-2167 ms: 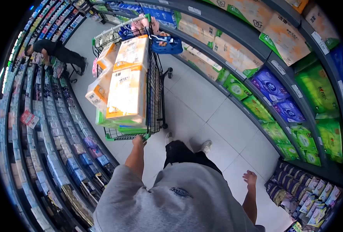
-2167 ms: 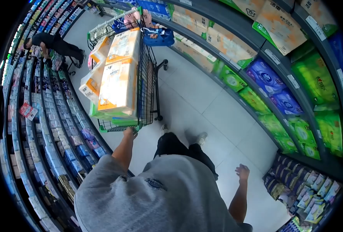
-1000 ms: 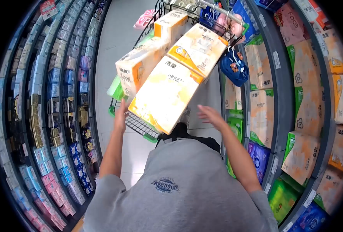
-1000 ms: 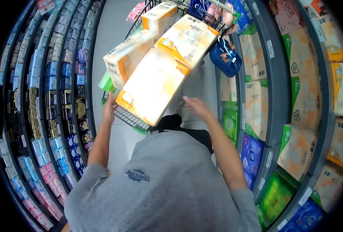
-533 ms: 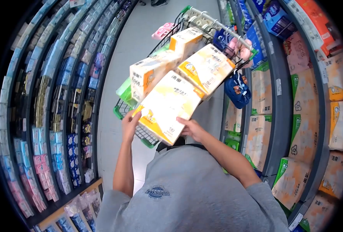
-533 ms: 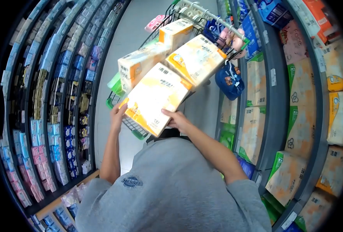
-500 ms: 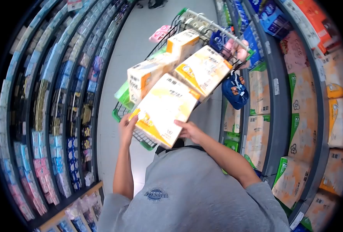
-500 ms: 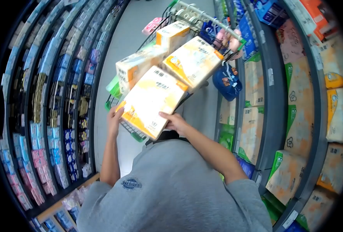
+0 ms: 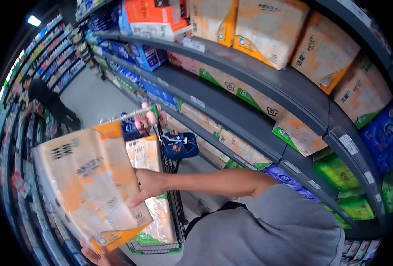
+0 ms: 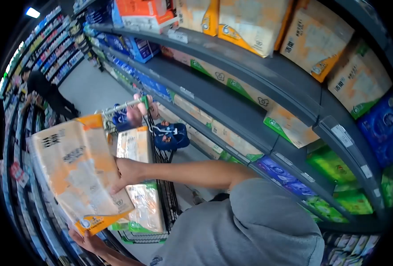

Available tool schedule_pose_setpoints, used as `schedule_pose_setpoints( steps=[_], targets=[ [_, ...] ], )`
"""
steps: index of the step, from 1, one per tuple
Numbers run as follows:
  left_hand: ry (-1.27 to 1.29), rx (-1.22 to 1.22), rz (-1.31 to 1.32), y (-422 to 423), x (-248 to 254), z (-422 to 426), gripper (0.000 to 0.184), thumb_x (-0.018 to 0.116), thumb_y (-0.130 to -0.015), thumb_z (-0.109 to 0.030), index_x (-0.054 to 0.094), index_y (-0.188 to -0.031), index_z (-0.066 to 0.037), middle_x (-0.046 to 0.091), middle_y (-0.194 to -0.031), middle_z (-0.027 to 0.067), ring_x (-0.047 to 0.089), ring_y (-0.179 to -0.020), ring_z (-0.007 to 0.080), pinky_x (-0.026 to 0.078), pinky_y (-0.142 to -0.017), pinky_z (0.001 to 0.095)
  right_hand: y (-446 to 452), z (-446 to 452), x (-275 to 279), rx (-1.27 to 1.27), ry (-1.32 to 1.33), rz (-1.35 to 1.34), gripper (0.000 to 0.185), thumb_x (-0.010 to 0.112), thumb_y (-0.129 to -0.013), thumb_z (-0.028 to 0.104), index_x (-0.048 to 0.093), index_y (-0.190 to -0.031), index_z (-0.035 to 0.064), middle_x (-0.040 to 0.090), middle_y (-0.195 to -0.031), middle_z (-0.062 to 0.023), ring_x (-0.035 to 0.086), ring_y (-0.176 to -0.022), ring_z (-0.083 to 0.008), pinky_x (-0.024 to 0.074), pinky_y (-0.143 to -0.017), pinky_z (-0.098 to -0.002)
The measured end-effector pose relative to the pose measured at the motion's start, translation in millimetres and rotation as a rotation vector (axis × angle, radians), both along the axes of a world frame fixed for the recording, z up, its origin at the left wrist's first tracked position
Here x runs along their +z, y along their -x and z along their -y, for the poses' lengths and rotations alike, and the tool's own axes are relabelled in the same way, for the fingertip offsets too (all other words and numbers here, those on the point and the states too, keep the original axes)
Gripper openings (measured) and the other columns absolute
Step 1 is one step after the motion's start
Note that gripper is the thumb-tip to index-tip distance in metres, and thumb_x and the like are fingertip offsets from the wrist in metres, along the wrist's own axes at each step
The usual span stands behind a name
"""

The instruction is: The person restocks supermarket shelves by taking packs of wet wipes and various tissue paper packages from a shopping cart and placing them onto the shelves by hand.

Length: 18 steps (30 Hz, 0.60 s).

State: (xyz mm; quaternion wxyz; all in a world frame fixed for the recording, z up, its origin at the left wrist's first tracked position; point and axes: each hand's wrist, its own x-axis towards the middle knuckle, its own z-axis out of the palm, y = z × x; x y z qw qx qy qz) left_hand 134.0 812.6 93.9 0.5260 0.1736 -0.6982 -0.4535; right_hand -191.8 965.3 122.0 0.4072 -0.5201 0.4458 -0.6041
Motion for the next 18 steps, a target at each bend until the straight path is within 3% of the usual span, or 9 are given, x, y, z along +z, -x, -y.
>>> schedule_pose_setpoints(
  steps=[2,3,4,5,7,9,12,14,18],
  targets=[
    [-0.138,-0.069,-0.110,43.4,13.1,8.2,0.066,0.067,-0.079,-0.010,0.032,-0.135,-0.004,0.040,-0.136,0.0187,0.046,-0.120,0.0295,0.037,-0.101,0.0435,23.7,-17.5,45.0,-0.267,0.209,-0.233,0.090,0.085,-0.061,0.026,0.036,-0.133,0.0003,0.052,-0.125,-0.0175,0.054,-0.110,-0.0262,0.0442,-0.094,-0.0360],
    [-0.108,-0.070,-0.012,79.7,42.2,-5.4,0.075,0.067,-0.078,-0.007,0.024,-0.139,-0.004,0.040,-0.135,0.0181,0.044,-0.122,0.0302,0.036,-0.103,0.0458,34.3,-29.4,64.9,-0.379,0.265,-0.382,0.097,0.085,-0.060,0.026,0.030,-0.137,0.0014,0.046,-0.130,-0.0183,0.051,-0.115,-0.0286,0.0433,-0.095,-0.0372],
    [-0.111,-0.091,-0.106,106.9,30.4,2.4,0.072,0.065,-0.078,-0.006,0.026,-0.138,-0.002,0.042,-0.134,0.0171,0.042,-0.123,0.0287,0.033,-0.104,0.0440,40.4,-42.5,79.2,-0.402,0.274,-0.390,0.097,0.085,-0.060,0.026,0.030,-0.137,0.0014,0.046,-0.130,-0.0183,0.051,-0.115,-0.0286,0.0433,-0.095,-0.0372],
    [-0.143,-0.208,-0.090,140.8,38.8,0.6,0.078,0.070,-0.072,-0.006,0.028,-0.137,0.003,0.043,-0.130,0.0182,0.044,-0.119,0.0303,0.036,-0.102,0.0421,44.5,-57.3,90.5,-0.586,0.257,-0.564,0.098,0.083,-0.061,0.025,0.028,-0.139,0.0020,0.043,-0.132,-0.0186,0.048,-0.117,-0.0312,0.0421,-0.097,-0.0382],
    [-0.128,-0.477,-0.055,190.5,-14.6,70.3,0.064,0.062,-0.079,-0.008,0.033,-0.136,0.000,0.045,-0.131,0.0158,0.042,-0.124,0.0262,0.029,-0.107,0.0420,56.5,-81.0,102.0,-0.817,0.289,-0.856,0.098,0.080,-0.064,0.020,0.024,-0.143,0.0024,0.038,-0.134,-0.0196,0.044,-0.120,-0.0359,0.0401,-0.099,-0.0406],
    [-0.178,-0.566,-0.105,240.7,36.3,8.4,0.064,0.063,-0.078,-0.007,0.034,-0.134,0.001,0.046,-0.130,0.0153,0.043,-0.123,0.0259,0.031,-0.105,0.0415,73.9,-106.6,108.4,-0.928,0.392,-1.198,0.090,0.074,-0.067,0.014,0.027,-0.142,0.0002,0.039,-0.131,-0.0210,0.044,-0.118,-0.0386,0.0407,-0.098,-0.0438],
    [-0.197,-0.736,-0.110,294.5,71.1,-45.8,0.062,0.064,-0.076,-0.005,0.037,-0.132,0.001,0.048,-0.128,0.0146,0.044,-0.120,0.0256,0.033,-0.103,0.0407,88.7,-163.0,132.8,-1.050,0.378,-1.409,0.085,0.072,-0.068,0.012,0.029,-0.140,-0.0014,0.041,-0.128,-0.0213,0.045,-0.117,-0.0385,0.0416,-0.097,-0.0437],
    [-0.204,-0.846,-0.097,326.9,89.2,-79.2,0.062,0.064,-0.075,-0.004,0.038,-0.131,0.001,0.049,-0.126,0.0141,0.045,-0.119,0.0253,0.034,-0.102,0.0402,99.1,-201.5,146.4,-1.105,0.331,-1.451,0.088,0.072,-0.071,0.016,0.025,-0.143,0.0026,0.041,-0.127,-0.0234,0.043,-0.117,-0.0403,0.0385,-0.097,-0.0475],
    [-0.200,-1.067,-0.065,383.4,121.7,-153.2,0.060,0.065,-0.072,-0.002,0.041,-0.128,0.001,0.051,-0.124,0.0132,0.047,-0.116,0.0248,0.036,-0.099,0.0391,89.5,-280.5,189.1,-1.283,0.300,-1.668,0.087,0.073,-0.071,0.022,0.026,-0.142,0.0011,0.042,-0.130,-0.0234,0.044,-0.120,-0.0385,0.0398,-0.099,-0.0436]
  ],
)
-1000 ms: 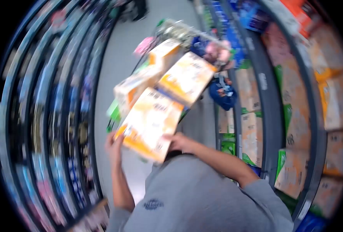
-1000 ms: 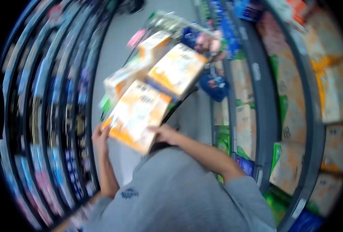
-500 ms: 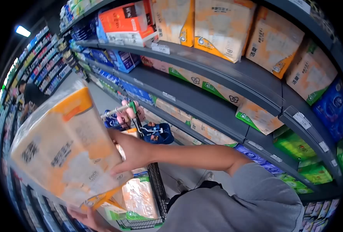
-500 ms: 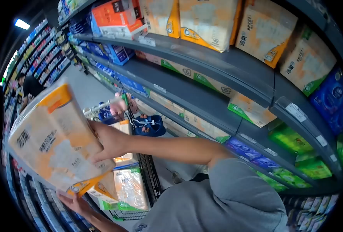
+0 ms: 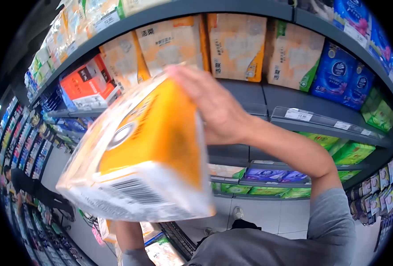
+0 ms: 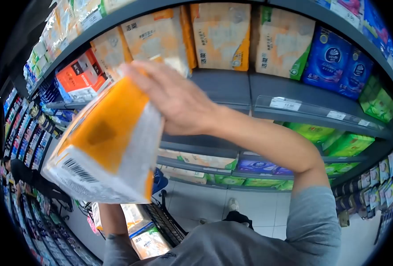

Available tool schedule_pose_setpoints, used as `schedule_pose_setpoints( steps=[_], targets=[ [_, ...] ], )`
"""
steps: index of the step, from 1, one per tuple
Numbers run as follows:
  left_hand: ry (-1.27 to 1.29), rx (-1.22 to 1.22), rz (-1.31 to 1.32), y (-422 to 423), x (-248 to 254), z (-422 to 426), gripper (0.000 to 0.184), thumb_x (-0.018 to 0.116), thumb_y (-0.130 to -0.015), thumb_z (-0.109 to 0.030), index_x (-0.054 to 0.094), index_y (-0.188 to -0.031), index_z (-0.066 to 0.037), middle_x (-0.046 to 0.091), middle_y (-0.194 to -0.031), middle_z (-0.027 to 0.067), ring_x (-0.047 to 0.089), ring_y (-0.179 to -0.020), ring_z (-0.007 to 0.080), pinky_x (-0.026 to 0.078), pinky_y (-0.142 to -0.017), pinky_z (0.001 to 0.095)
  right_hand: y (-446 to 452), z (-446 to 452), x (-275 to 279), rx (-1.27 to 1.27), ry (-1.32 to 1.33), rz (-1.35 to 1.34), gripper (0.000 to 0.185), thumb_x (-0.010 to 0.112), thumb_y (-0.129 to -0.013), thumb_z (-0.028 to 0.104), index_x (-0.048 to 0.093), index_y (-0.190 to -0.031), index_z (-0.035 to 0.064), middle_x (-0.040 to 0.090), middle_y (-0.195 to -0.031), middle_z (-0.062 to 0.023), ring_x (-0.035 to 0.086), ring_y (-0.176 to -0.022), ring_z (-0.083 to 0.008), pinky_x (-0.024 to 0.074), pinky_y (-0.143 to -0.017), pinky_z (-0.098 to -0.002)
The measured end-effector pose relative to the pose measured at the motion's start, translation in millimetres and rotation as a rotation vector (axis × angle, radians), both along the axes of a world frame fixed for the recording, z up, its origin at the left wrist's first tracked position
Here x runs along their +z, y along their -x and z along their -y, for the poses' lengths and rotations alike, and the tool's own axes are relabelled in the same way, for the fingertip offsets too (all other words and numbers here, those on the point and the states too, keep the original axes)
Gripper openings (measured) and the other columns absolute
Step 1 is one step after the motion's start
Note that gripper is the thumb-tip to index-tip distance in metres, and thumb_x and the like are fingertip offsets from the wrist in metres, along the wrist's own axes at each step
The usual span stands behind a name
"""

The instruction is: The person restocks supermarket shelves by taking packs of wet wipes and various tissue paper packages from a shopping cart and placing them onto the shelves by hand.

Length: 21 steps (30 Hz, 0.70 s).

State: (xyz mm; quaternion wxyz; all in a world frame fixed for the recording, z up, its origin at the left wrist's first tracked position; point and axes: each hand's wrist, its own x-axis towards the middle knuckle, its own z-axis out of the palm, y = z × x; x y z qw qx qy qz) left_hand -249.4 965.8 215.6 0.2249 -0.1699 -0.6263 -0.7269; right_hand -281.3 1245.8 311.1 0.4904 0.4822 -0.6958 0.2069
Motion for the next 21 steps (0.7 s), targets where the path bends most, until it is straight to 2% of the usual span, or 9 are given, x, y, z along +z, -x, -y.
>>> schedule_pose_setpoints(
  steps=[2,4,7,9,12,15,18,20,21],
  targets=[
    [0.017,-0.094,0.001,24.3,16.7,-38.2,0.060,0.066,-0.071,-0.001,0.043,-0.126,0.001,0.052,-0.123,0.0127,0.048,-0.115,0.0245,0.038,-0.098,0.0386,-10.6,-34.1,10.9,-0.076,-0.001,-0.053,0.090,0.076,-0.070,0.024,0.028,-0.142,0.0006,0.041,-0.133,-0.0230,0.043,-0.122,-0.0376,0.0397,-0.102,-0.0416],
    [0.038,-0.170,0.000,43.8,30.0,-72.2,0.059,0.067,-0.070,0.000,0.045,-0.125,0.001,0.053,-0.121,0.0123,0.050,-0.113,0.0243,0.039,-0.097,0.0380,-19.7,-66.8,17.3,-0.251,-0.036,-0.070,0.092,0.076,-0.070,0.019,0.023,-0.143,-0.0005,0.040,-0.135,-0.0234,0.044,-0.122,-0.0380,0.0383,-0.101,-0.0427],
    [0.076,-0.256,0.001,71.7,45.5,-119.9,0.058,0.067,-0.068,0.002,0.047,-0.122,0.002,0.055,-0.120,0.0115,0.051,-0.111,0.0239,0.041,-0.095,0.0372,-1.0,-124.8,-4.5,-0.161,0.174,0.483,0.096,0.078,-0.068,0.021,0.022,-0.143,0.0002,0.038,-0.138,-0.0236,0.041,-0.124,-0.0384,0.0363,-0.103,-0.0419],
    [0.104,-0.294,0.003,87.7,54.3,-147.0,0.058,0.068,-0.066,0.003,0.049,-0.121,0.002,0.056,-0.118,0.0111,0.052,-0.110,0.0237,0.042,-0.093,0.0367,3.0,-158.0,-14.0,-0.180,0.240,0.657,0.098,0.079,-0.067,0.022,0.022,-0.143,0.0005,0.037,-0.139,-0.0238,0.039,-0.126,-0.0385,0.0347,-0.104,-0.0415],
    [0.161,-0.319,0.009,109.3,62.7,-180.5,0.057,0.069,-0.064,0.004,0.051,-0.119,0.002,0.057,-0.116,0.0104,0.054,-0.108,0.0233,0.044,-0.091,0.0359,4.2,-195.8,-28.7,-0.246,0.240,0.741,0.074,0.078,-0.068,0.024,0.043,-0.128,-0.0007,0.044,-0.129,-0.0230,0.044,-0.119,-0.0389,0.0373,-0.100,-0.0430],
    [0.216,-0.328,0.025,126.0,68.8,-203.8,0.057,0.070,-0.062,0.006,0.053,-0.116,0.002,0.059,-0.115,0.0097,0.055,-0.105,0.0229,0.046,-0.089,0.0351,-7.8,-192.2,-13.5,-0.535,0.075,0.599,0.059,0.078,-0.069,0.026,0.055,-0.116,-0.0006,0.051,-0.117,-0.0222,0.049,-0.111,-0.0379,0.0407,-0.093,-0.0429],
    [0.251,-0.345,0.042,135.2,72.9,-218.2,0.056,0.070,-0.060,0.008,0.056,-0.114,0.002,0.060,-0.113,0.0090,0.057,-0.103,0.0225,0.048,-0.087,0.0343,-1.4,-188.4,-5.0,-0.607,0.058,0.569,0.061,0.080,-0.068,0.028,0.055,-0.116,0.0008,0.053,-0.116,-0.0213,0.051,-0.109,-0.0365,0.0425,-0.091,-0.0415],
    [0.228,-0.413,0.062,139.6,78.1,-222.8,0.053,0.067,-0.053,0.011,0.059,-0.105,0.003,0.063,-0.104,0.0107,0.059,-0.097,0.0227,0.049,-0.083,0.0328,8.4,-191.6,-6.3,-0.639,0.064,0.539,0.052,0.081,-0.067,0.027,0.062,-0.111,0.0054,0.066,-0.106,-0.0143,0.063,-0.097,-0.0283,0.0503,-0.084,-0.0356],
    [0.267,-0.439,0.056,147.8,80.4,-226.4,0.051,0.062,-0.055,0.011,0.058,-0.105,0.005,0.064,-0.100,0.0130,0.060,-0.092,0.0222,0.049,-0.081,0.0313,11.7,-191.4,-5.3,-0.686,0.096,0.592,0.057,0.081,-0.067,0.027,0.059,-0.114,0.0022,0.064,-0.109,-0.0178,0.061,-0.102,-0.0309,0.0484,-0.088,-0.0366]
  ],
)
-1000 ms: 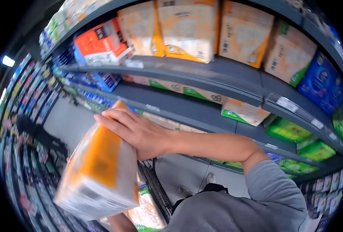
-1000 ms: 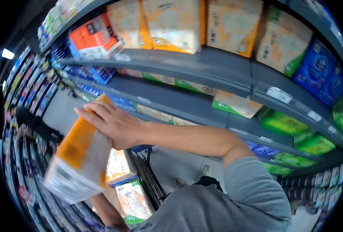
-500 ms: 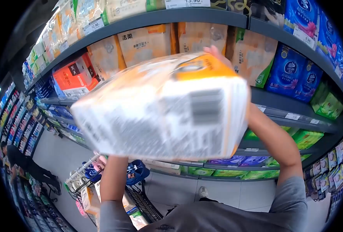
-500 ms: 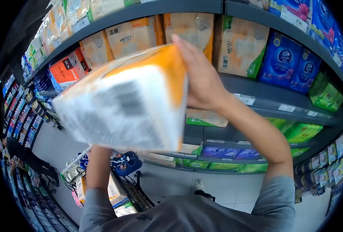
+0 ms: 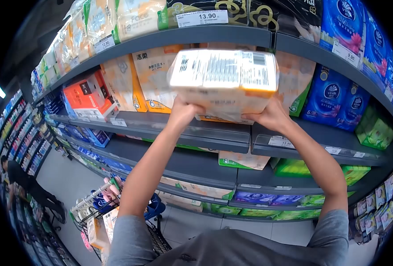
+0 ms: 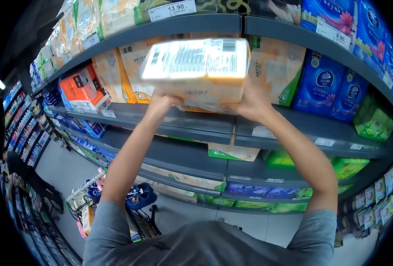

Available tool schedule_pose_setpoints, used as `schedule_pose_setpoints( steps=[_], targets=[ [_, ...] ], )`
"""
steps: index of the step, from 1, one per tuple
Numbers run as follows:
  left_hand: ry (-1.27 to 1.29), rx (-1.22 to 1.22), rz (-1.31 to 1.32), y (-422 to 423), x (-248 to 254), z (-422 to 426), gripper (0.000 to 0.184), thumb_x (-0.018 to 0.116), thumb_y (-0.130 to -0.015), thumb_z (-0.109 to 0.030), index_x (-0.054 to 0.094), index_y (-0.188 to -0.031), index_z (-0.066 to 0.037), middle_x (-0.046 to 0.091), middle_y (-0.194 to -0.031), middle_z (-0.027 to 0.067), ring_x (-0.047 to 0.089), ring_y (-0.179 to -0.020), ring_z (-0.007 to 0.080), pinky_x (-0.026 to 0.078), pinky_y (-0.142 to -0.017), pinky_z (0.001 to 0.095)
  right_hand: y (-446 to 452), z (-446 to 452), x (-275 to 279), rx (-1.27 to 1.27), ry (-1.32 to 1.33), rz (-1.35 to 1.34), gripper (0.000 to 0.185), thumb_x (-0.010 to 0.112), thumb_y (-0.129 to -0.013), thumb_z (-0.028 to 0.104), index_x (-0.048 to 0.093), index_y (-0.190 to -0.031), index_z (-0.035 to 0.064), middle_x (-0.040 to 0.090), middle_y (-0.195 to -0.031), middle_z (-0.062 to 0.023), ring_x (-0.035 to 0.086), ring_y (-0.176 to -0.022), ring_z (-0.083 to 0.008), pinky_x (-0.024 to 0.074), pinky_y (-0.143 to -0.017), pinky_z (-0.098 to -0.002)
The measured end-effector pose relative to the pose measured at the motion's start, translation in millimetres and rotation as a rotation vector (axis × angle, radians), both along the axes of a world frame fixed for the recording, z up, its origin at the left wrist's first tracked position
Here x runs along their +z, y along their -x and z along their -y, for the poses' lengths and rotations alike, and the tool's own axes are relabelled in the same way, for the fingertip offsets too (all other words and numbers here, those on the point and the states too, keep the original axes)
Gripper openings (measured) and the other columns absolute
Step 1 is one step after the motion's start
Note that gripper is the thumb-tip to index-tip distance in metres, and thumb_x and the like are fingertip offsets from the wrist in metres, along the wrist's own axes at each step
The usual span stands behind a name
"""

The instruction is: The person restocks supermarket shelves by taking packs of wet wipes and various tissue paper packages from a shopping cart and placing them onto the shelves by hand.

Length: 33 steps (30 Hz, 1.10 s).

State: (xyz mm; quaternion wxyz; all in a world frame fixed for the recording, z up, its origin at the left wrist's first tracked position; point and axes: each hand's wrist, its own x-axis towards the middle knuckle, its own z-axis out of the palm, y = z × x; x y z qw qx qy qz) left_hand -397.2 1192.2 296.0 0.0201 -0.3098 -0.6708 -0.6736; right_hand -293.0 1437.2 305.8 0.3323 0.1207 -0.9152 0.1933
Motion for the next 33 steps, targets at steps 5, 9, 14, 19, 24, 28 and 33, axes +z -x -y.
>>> schedule_pose_setpoints(
  steps=[5,9,14,19,24,28,33],
  targets=[
    [-0.050,0.102,-0.046,33.9,6.4,-33.3,0.046,0.055,-0.070,0.007,0.049,-0.116,0.007,0.059,-0.110,0.0183,0.058,-0.102,0.0252,0.045,-0.090,0.0313,29.3,-18.0,21.9,0.001,0.118,0.219,0.083,0.079,-0.067,0.034,0.039,-0.130,-0.0022,0.053,-0.124,-0.0233,0.056,-0.110,-0.0356,0.0452,-0.093,-0.0379],
    [-0.001,0.252,-0.138,45.8,-6.0,-45.5,0.046,0.055,-0.077,0.002,0.043,-0.122,0.007,0.055,-0.119,0.0185,0.056,-0.108,0.0249,0.043,-0.093,0.0317,51.1,-29.6,25.1,0.009,0.063,0.287,0.099,0.075,-0.067,0.052,0.030,-0.136,-0.0039,0.051,-0.126,-0.0242,0.053,-0.116,-0.0347,0.0427,-0.097,-0.0366],
    [-0.034,0.324,-0.346,81.8,-27.5,-50.7,0.044,0.055,-0.078,-0.006,0.047,-0.119,0.007,0.060,-0.108,0.0243,0.060,-0.101,0.0324,0.044,-0.089,0.0351,60.6,-47.2,24.3,0.046,-0.044,0.378,0.112,0.074,-0.065,0.057,0.018,-0.139,-0.0068,0.047,-0.131,-0.0263,0.049,-0.120,-0.0353,0.0411,-0.100,-0.0343],
    [0.145,0.471,-0.400,64.1,-15.4,-51.4,0.060,0.054,-0.075,-0.005,0.038,-0.133,0.001,0.058,-0.110,0.0296,0.057,-0.101,0.0401,0.045,-0.088,0.0417,69.5,-37.3,26.6,-0.131,-0.070,0.499,0.100,0.068,-0.066,0.063,0.037,-0.134,-0.0033,0.057,-0.120,-0.0237,0.058,-0.109,-0.0330,0.0467,-0.091,-0.0347],
    [0.431,0.726,-0.352,42.7,-13.6,-52.9,0.076,0.057,-0.074,-0.003,0.026,-0.143,-0.010,0.053,-0.124,0.0250,0.053,-0.109,0.0403,0.047,-0.086,0.0392,77.5,-27.8,26.1,-0.197,-0.116,0.504,0.081,0.062,-0.071,0.065,0.057,-0.119,0.0007,0.065,-0.106,-0.0196,0.064,-0.096,-0.0302,0.0491,-0.082,-0.0353],
    [0.515,0.774,-0.564,27.6,-24.0,-53.8,0.085,0.063,-0.073,-0.011,0.021,-0.147,-0.019,0.029,-0.143,0.0262,0.044,-0.122,0.0416,0.045,-0.092,0.0436,84.3,-15.6,27.8,-0.273,-0.229,0.536,0.072,0.057,-0.074,0.067,0.066,-0.107,0.0026,0.068,-0.095,-0.0192,0.066,-0.086,-0.0302,0.0499,-0.077,-0.0360],
    [0.469,0.800,-0.495,35.6,-25.8,-52.5,0.068,0.064,-0.073,-0.017,0.040,-0.136,-0.014,0.046,-0.125,0.0244,0.050,-0.114,0.0398,0.044,-0.091,0.0467,90.4,-10.8,27.6,-0.274,-0.331,0.466,0.080,0.055,-0.072,0.072,0.065,-0.105,0.0008,0.067,-0.094,-0.0209,0.066,-0.089,-0.0320,0.0503,-0.077,-0.0387]
  ],
)
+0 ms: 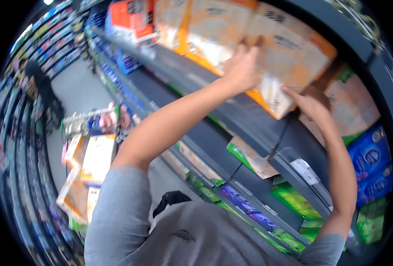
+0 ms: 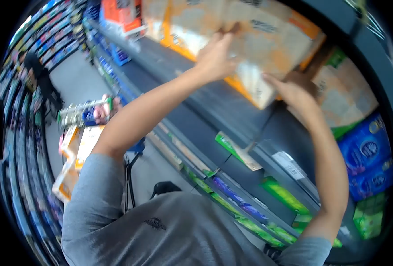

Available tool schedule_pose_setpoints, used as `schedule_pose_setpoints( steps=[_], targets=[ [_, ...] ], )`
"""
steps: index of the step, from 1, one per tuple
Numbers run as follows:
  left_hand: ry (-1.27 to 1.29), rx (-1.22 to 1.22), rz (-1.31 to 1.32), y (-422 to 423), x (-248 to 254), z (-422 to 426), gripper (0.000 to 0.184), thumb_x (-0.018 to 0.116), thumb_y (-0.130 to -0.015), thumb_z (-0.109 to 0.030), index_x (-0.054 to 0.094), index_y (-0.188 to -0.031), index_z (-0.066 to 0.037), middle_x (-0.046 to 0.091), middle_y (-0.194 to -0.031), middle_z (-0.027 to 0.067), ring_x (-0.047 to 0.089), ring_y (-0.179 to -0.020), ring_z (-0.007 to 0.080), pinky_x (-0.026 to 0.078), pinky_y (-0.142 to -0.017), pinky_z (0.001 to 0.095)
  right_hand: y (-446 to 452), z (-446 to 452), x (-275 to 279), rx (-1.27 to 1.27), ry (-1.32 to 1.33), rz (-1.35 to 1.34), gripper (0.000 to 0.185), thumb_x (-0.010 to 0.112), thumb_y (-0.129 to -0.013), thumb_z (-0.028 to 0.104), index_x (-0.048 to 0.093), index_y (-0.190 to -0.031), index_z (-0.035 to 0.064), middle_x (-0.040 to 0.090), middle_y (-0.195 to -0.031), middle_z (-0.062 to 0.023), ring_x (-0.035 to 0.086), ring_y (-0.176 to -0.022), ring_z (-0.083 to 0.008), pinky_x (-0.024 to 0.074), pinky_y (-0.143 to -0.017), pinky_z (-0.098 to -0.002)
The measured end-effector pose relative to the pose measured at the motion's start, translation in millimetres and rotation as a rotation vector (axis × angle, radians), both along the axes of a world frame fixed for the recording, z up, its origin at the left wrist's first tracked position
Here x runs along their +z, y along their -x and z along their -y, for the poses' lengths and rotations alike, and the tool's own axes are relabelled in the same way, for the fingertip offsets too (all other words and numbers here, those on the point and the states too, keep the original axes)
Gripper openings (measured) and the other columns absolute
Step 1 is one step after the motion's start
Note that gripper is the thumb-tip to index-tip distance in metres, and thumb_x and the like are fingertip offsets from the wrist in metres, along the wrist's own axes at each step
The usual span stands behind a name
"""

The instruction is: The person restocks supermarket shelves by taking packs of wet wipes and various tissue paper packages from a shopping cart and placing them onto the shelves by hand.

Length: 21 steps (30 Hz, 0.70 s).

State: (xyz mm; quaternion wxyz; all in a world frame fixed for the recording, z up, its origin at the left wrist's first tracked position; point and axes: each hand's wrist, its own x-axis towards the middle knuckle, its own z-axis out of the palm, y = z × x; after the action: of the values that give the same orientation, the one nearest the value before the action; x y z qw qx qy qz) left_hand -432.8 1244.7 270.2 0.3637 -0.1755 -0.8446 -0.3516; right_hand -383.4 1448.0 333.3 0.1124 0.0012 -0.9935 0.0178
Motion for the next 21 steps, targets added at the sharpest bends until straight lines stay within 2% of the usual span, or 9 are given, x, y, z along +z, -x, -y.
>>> schedule_pose_setpoints(
  steps=[5,6,8,11,12,16,17,20,21],
  targets=[
    [-0.002,-0.094,-0.053,-11.7,-2.1,3.7,0.030,0.065,-0.062,-0.016,0.067,-0.091,-0.005,0.058,-0.101,0.0218,0.053,-0.102,0.0382,0.046,-0.086,0.0476,8.5,-16.3,-8.7,0.025,-0.035,-0.177,0.079,0.060,-0.069,0.072,0.065,-0.096,-0.0019,0.065,-0.072,-0.0148,0.066,-0.067,-0.0255,0.0506,-0.062,-0.0345],
    [-0.056,-0.092,-0.095,-23.8,-4.2,4.9,0.030,0.065,-0.063,-0.015,0.067,-0.091,-0.005,0.057,-0.102,0.0223,0.053,-0.102,0.0386,0.045,-0.086,0.0479,13.6,-21.6,-0.8,0.021,0.001,0.079,0.070,0.060,-0.077,0.063,0.064,-0.095,-0.0043,0.059,-0.062,-0.0122,0.058,-0.056,-0.0237,0.0467,-0.058,-0.0362],
    [-0.161,-0.126,-0.195,-56.4,-8.5,16.5,0.029,0.064,-0.064,-0.013,0.066,-0.091,-0.004,0.057,-0.106,0.0236,0.053,-0.104,0.0394,0.044,-0.089,0.0473,24.7,-53.5,-13.9,0.221,-0.079,-0.024,0.045,0.064,-0.085,0.041,0.057,-0.080,-0.0036,0.049,-0.055,-0.0076,0.046,-0.048,-0.0161,0.0399,-0.050,-0.0338],
    [-0.285,-0.155,-0.349,-94.8,-30.9,53.8,0.028,0.062,-0.067,-0.011,0.065,-0.094,-0.003,0.056,-0.111,0.0245,0.052,-0.108,0.0400,0.042,-0.092,0.0461,-20.6,-5.9,2.7,0.267,-0.045,-0.011,0.046,0.063,-0.087,0.035,0.056,-0.068,-0.0055,0.051,-0.058,-0.0065,0.041,-0.054,-0.0113,0.0354,-0.051,-0.0306],
    [-0.348,-0.177,-0.464,-105.8,-39.1,72.1,0.028,0.062,-0.069,-0.010,0.065,-0.096,-0.003,0.055,-0.114,0.0245,0.051,-0.110,0.0401,0.041,-0.094,0.0456,-34.3,4.3,5.1,0.306,-0.033,-0.106,0.042,0.063,-0.087,0.035,0.061,-0.078,-0.0060,0.058,-0.068,-0.0095,0.050,-0.061,-0.0128,0.0397,-0.057,-0.0291],
    [-0.387,0.011,-0.228,-141.0,-117.2,170.4,0.032,0.064,-0.071,-0.008,0.063,-0.103,-0.004,0.054,-0.121,0.0202,0.049,-0.116,0.0369,0.040,-0.097,0.0416,-58.5,32.9,16.0,0.392,-0.093,-0.249,0.039,0.062,-0.089,0.032,0.061,-0.113,0.0017,0.065,-0.088,-0.0110,0.062,-0.082,-0.0171,0.0479,-0.079,-0.0312],
    [-0.429,0.127,-0.101,-157.6,-143.6,197.4,0.032,0.065,-0.073,-0.007,0.062,-0.105,-0.004,0.055,-0.121,0.0190,0.051,-0.115,0.0344,0.040,-0.097,0.0409,-102.9,117.2,40.0,0.422,0.060,-0.051,0.035,0.071,-0.083,0.018,0.064,-0.107,-0.0056,0.069,-0.078,-0.0161,0.066,-0.065,-0.0156,0.0520,-0.060,-0.0244],
    [-0.567,0.527,0.254,-214.0,-253.3,277.1,0.040,0.065,-0.072,-0.011,0.059,-0.109,0.000,0.057,-0.115,0.0200,0.054,-0.109,0.0333,0.041,-0.096,0.0382,-114.0,161.3,40.7,0.367,0.092,0.032,0.044,0.073,-0.081,0.016,0.059,-0.112,-0.0107,0.069,-0.083,-0.0180,0.067,-0.071,-0.0149,0.0490,-0.056,-0.0201],
    [-0.556,0.637,0.395,-242.4,-289.5,303.5,0.042,0.066,-0.074,-0.011,0.057,-0.114,0.000,0.058,-0.115,0.0183,0.057,-0.108,0.0292,0.045,-0.092,0.0346,-111.2,168.3,34.1,0.390,0.076,0.035,0.028,0.068,-0.085,0.016,0.063,-0.097,-0.0090,0.066,-0.072,-0.0139,0.063,-0.063,-0.0142,0.0516,-0.061,-0.0261]
  ],
)
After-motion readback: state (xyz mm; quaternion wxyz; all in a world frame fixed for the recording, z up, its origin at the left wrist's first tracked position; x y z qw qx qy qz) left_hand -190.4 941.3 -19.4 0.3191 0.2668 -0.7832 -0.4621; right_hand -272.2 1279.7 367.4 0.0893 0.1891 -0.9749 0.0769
